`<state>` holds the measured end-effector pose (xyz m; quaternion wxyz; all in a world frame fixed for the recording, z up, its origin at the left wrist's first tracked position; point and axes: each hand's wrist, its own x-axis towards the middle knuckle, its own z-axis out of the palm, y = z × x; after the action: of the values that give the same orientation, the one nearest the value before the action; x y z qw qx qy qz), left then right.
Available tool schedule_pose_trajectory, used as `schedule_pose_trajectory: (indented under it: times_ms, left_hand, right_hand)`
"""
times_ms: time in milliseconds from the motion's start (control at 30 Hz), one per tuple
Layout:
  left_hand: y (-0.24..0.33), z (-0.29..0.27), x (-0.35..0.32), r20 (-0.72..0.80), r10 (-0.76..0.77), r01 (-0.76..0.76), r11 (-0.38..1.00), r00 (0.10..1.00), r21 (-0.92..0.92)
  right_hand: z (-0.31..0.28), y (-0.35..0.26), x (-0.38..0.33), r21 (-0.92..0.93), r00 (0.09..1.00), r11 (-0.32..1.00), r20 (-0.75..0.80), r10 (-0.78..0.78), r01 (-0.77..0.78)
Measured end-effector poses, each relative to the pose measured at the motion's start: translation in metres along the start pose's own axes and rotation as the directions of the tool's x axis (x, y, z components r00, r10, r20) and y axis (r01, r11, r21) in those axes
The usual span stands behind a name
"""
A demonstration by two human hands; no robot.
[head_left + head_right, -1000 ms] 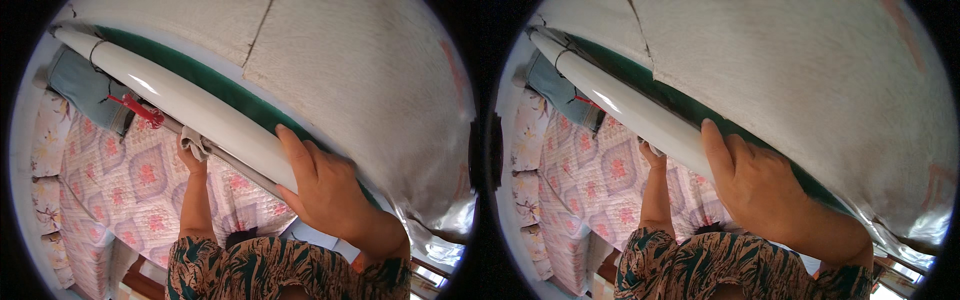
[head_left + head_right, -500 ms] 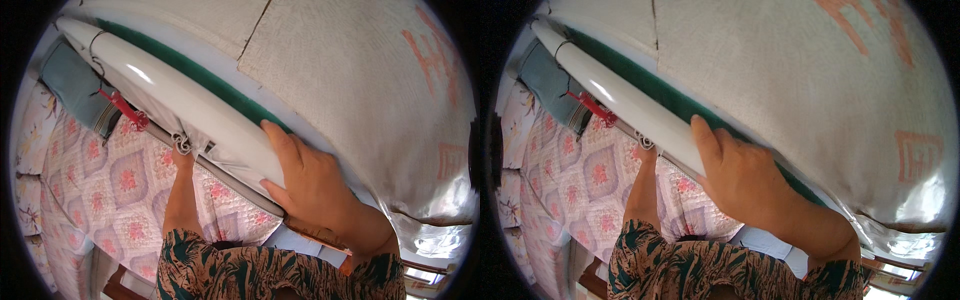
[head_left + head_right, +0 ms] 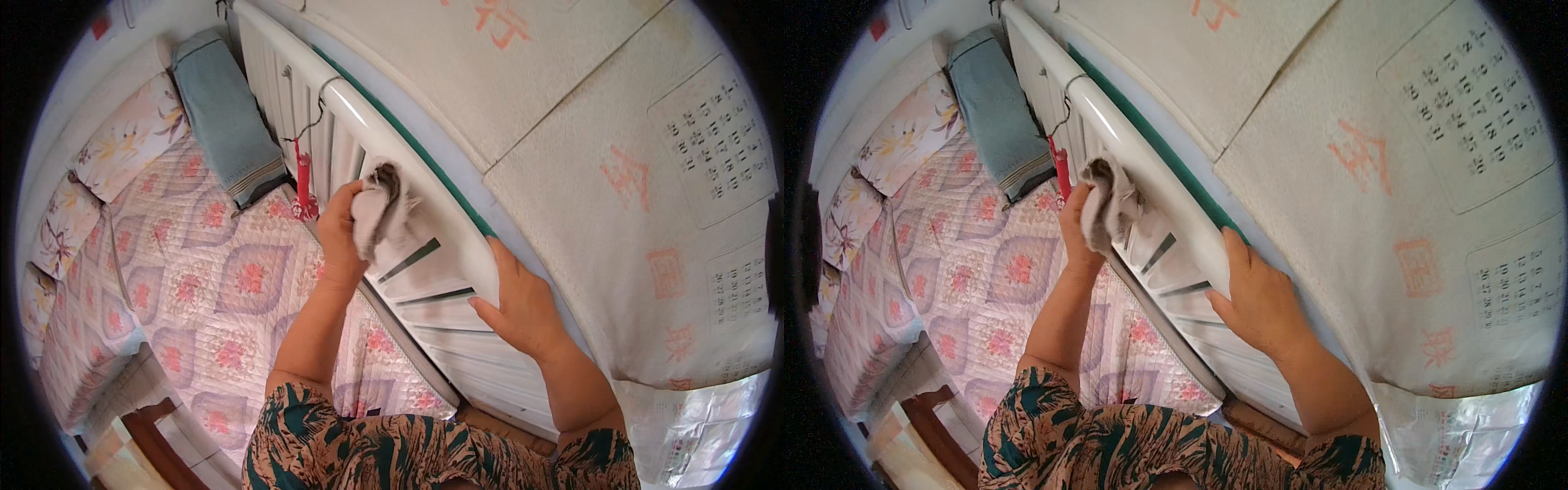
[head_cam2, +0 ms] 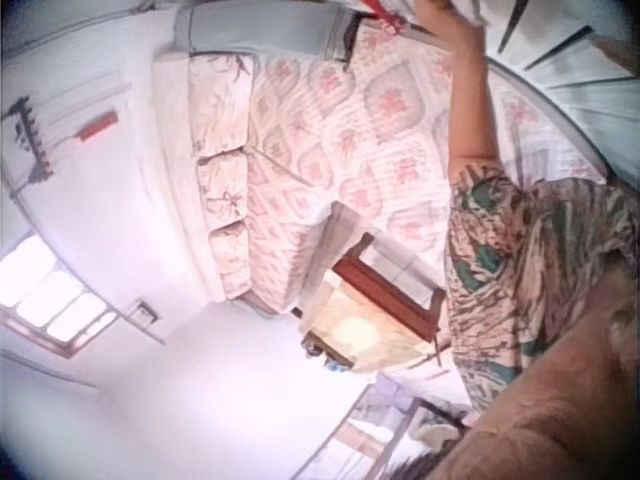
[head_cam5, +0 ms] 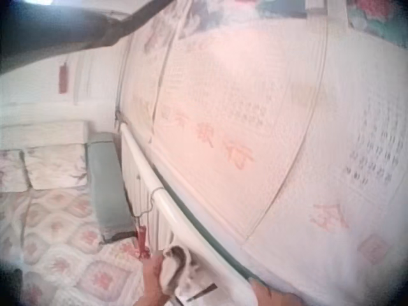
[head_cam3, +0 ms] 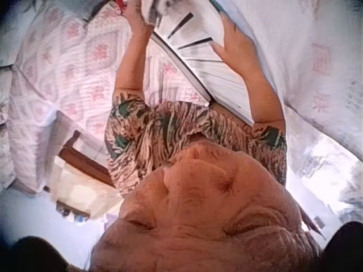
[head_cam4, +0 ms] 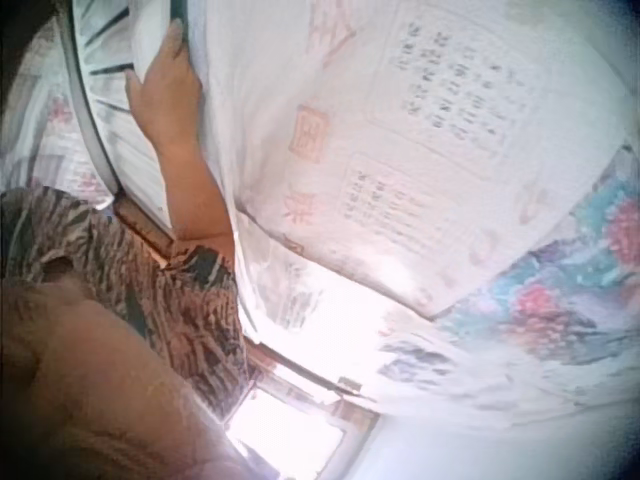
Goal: The person wipes the top and vertical slats of a white wooden headboard using a cloth, reaching behind cushions and along the entire length of the frame.
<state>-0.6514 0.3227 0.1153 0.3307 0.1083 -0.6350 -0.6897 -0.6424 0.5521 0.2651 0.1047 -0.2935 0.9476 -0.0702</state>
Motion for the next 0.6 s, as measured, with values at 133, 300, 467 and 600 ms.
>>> schedule_pose_trajectory:
  times_ms: [133,300,467,600]
  left_hand:
    - [-0.056,-0.053,0.016,-0.234,0.239,-0.181,0.953,0.942,0.245]
    - [-0.069,-0.037,0.056,-0.142,0.290,-0.260,0.945,0.946,0.197]
    - [-0.040,-0.005,0.049,-0.097,0.379,-0.301,0.843,0.920,0.447]
    - [-0.105,-0.023,0.033,-0.100,0.163,-0.121,0.934,0.982,0.336]
  right_hand:
    - [0.000,-0.003,-0.003,-0.036,0.997,0.998,-0.053,-0.057,0.055]
    - [0.002,-0.001,-0.001,-0.005,0.999,0.999,-0.017,-0.037,0.037]
    - [-0.004,-0.005,0.000,0.067,0.993,0.992,0.067,0.100,-0.104]
    - [-0.002,-0.008,0.002,0.028,0.996,0.997,0.048,0.072,-0.073]
